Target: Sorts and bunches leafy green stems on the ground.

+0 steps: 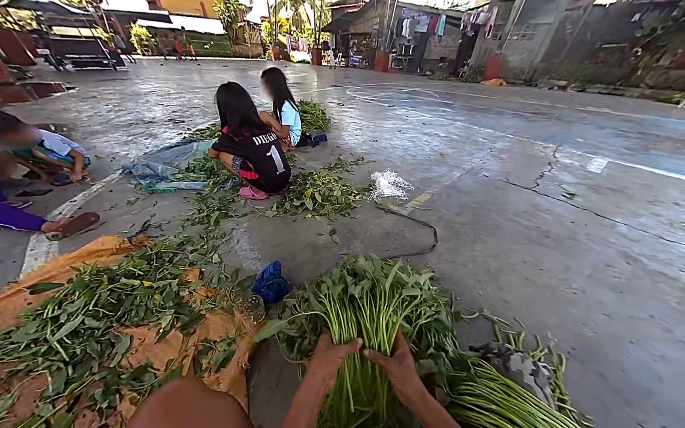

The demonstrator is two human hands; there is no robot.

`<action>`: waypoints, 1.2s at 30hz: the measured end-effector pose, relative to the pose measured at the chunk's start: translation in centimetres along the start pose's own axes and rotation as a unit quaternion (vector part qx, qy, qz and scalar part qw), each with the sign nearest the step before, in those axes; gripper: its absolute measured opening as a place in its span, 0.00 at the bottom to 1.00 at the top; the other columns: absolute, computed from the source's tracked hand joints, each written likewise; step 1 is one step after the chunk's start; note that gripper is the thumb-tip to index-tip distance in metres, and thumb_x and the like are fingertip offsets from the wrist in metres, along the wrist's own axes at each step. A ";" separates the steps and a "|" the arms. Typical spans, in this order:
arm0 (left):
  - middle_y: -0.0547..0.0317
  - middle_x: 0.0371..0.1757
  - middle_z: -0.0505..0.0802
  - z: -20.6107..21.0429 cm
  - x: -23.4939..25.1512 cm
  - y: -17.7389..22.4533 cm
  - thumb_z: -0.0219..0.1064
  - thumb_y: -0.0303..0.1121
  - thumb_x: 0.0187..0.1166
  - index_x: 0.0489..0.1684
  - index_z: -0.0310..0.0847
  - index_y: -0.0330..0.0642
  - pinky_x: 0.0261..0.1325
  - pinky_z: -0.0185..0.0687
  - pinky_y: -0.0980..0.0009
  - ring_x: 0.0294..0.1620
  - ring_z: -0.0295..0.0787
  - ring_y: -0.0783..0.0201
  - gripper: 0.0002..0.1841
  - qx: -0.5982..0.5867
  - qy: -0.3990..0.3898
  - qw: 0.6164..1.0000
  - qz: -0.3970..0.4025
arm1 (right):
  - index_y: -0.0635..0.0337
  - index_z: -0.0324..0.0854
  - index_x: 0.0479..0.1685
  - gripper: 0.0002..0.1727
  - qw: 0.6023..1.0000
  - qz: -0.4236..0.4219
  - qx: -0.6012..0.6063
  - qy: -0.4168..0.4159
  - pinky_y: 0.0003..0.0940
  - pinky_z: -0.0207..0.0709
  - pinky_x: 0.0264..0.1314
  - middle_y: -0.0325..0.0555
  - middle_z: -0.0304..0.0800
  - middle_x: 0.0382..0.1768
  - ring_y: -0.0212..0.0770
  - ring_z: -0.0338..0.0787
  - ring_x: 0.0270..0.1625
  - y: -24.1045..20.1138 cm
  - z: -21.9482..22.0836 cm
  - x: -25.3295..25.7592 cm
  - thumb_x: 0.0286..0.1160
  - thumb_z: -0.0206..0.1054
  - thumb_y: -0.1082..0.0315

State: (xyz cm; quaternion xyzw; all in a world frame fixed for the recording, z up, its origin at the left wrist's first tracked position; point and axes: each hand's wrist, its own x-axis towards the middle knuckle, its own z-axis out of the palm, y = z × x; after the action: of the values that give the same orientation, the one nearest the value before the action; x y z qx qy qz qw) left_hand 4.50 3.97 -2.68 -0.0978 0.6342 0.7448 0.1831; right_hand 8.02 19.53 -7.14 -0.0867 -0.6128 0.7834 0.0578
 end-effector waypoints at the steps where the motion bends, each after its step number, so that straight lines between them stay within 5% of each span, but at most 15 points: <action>1: 0.46 0.51 0.91 0.5 0.0 -0.3 0.78 0.19 0.67 0.62 0.75 0.28 0.56 0.87 0.67 0.50 0.90 0.63 0.24 0.009 0.003 1.000 -0.013 | 0.72 0.45 0.89 0.62 1.000 0.007 -0.013 -0.015 0.27 0.78 0.74 0.60 0.75 0.76 0.35 0.82 0.73 0.0 0.1 -0.1 0.47 0.83 0.82; 4: 0.43 0.53 0.89 0.4 0.3 -0.6 0.80 0.17 0.63 0.65 0.71 0.27 0.56 0.88 0.64 0.50 0.90 0.59 0.30 -0.015 0.020 0.999 -0.032 | 0.71 0.49 0.88 0.59 1.000 0.014 -0.015 -0.011 0.26 0.79 0.73 0.59 0.75 0.75 0.34 0.83 0.72 0.0 -0.2 -0.1 0.47 0.83 0.81; 7: 0.44 0.36 0.93 -0.3 1.1 0.3 0.72 0.14 0.70 0.54 0.78 0.26 0.39 0.93 0.65 0.32 0.93 0.57 0.15 -0.115 0.071 0.991 -0.006 | 0.68 0.49 0.89 0.57 0.998 0.021 0.014 0.049 0.27 0.78 0.72 0.59 0.74 0.76 0.36 0.82 0.71 0.1 -0.7 0.5 0.52 0.81 0.81; 9: 0.45 0.34 0.92 -0.8 1.4 0.9 0.70 0.14 0.73 0.54 0.75 0.26 0.35 0.92 0.67 0.29 0.92 0.59 0.14 -0.143 0.119 0.982 0.018 | 0.68 0.50 0.89 0.54 0.994 0.026 0.035 0.099 0.29 0.78 0.72 0.61 0.73 0.76 0.38 0.81 0.72 0.0 -0.8 0.8 0.57 0.79 0.82; 11: 0.46 0.34 0.92 -0.9 1.4 0.9 0.72 0.12 0.68 0.55 0.74 0.25 0.36 0.91 0.68 0.30 0.92 0.60 0.18 -0.108 0.135 0.984 0.041 | 0.68 0.51 0.88 0.53 0.991 0.029 0.047 0.121 0.30 0.78 0.71 0.61 0.73 0.76 0.39 0.81 0.71 -0.1 -0.8 1.0 0.58 0.79 0.83; 14: 0.46 0.44 0.93 -0.2 0.9 -0.7 0.78 0.14 0.59 0.57 0.76 0.25 0.52 0.89 0.67 0.44 0.92 0.61 0.25 0.012 0.060 0.996 0.068 | 0.69 0.52 0.87 0.50 0.995 0.019 0.057 0.078 0.28 0.80 0.69 0.59 0.77 0.72 0.37 0.84 0.67 -0.1 -0.6 0.6 0.60 0.77 0.81; 18: 0.46 0.51 0.92 1.0 1.0 -3.0 0.81 0.21 0.61 0.59 0.79 0.26 0.62 0.86 0.69 0.53 0.90 0.65 0.25 0.076 -0.001 0.992 0.096 | 0.74 0.53 0.85 0.44 0.999 -0.011 0.039 -0.004 0.26 0.79 0.73 0.58 0.80 0.72 0.33 0.85 0.69 -0.3 0.0 0.1 0.66 0.72 0.76; 25: 0.53 0.41 0.95 0.7 1.4 -2.9 0.86 0.23 0.52 0.48 0.84 0.31 0.54 0.89 0.70 0.44 0.93 0.67 0.23 0.050 0.002 0.993 0.102 | 0.74 0.57 0.84 0.38 0.999 -0.008 0.045 -0.022 0.27 0.81 0.69 0.55 0.84 0.67 0.33 0.88 0.64 -0.3 -0.3 0.0 0.71 0.68 0.77; 29: 0.52 0.38 0.95 0.0 1.0 -1.4 0.81 0.15 0.56 0.48 0.82 0.29 0.50 0.92 0.69 0.40 0.94 0.65 0.21 0.005 -0.014 0.997 0.072 | 0.74 0.63 0.75 0.30 0.994 0.001 0.100 0.045 0.31 0.87 0.54 0.53 0.90 0.49 0.38 0.93 0.45 0.1 -0.9 0.7 0.70 0.65 0.84; 36: 0.48 0.38 0.94 -2.2 0.8 2.0 0.78 0.13 0.62 0.53 0.78 0.25 0.42 0.92 0.68 0.36 0.93 0.63 0.20 -0.105 0.151 0.978 0.095 | 0.73 0.62 0.76 0.30 0.990 -0.004 0.113 0.084 0.26 0.86 0.52 0.50 0.90 0.46 0.34 0.91 0.43 -0.1 -1.0 1.0 0.72 0.65 0.84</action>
State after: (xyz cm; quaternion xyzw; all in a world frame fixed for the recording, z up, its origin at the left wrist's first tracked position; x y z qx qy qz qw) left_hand 2.79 1.65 -1.59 -0.1668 0.5788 0.7982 0.0025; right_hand 7.24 20.66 -7.33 -0.1429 -0.5133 0.8374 0.1218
